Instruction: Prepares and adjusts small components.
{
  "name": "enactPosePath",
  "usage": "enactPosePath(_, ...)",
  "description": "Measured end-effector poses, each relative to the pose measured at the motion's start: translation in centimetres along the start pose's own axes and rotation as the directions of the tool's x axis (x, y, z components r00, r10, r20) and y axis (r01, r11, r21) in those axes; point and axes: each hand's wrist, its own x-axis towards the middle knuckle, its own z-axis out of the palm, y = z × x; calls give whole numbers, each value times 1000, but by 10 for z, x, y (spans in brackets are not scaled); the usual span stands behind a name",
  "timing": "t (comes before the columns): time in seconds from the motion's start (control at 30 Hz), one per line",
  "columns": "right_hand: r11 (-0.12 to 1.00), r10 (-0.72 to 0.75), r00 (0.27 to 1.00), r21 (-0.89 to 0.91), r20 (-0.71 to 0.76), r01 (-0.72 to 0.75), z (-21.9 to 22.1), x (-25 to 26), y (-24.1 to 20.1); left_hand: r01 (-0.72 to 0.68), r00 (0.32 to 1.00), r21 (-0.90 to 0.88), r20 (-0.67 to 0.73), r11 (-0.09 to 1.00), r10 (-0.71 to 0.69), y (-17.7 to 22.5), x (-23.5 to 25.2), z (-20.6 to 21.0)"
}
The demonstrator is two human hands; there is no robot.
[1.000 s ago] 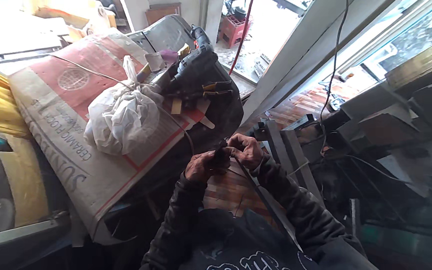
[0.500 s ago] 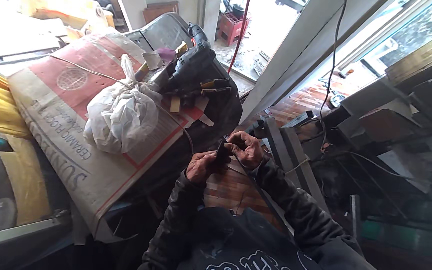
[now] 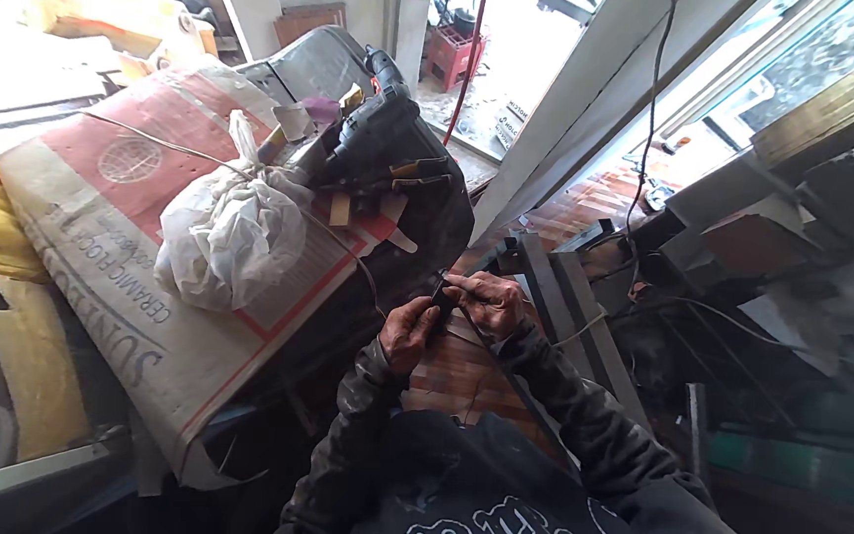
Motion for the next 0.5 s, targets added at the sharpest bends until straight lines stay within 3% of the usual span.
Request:
enactPosePath(0.13, 996, -26, 999, -80, -18, 25, -1, -1, -5, 37, 998, 22, -42, 999, -36, -1, 2, 6)
enactPosePath(0.2, 993, 119, 991, 16, 57, -120, -5, 0, -12, 50, 993, 58, -106, 997, -44, -4, 3, 8)
enactPosePath(0.27, 936, 301, 936, 132, 181, -327, -10, 1, -19, 46, 989, 73, -146, 996, -35, -5, 3, 9)
enactPosePath(0.33, 899, 366, 906, 171, 212, -403, -10, 2, -20, 65, 985, 62, -166, 996, -54, -6, 4, 11)
enactPosePath(0.4, 909, 368, 912, 137, 181, -394, -9, 0, -21, 98, 980, 45, -176, 994, -88, -8, 4, 13)
enactPosePath(0.5, 973, 229, 969, 12, 96, -231, -3, -6, -21, 130, 974, 14, -190, 991, -125, -7, 5, 15)
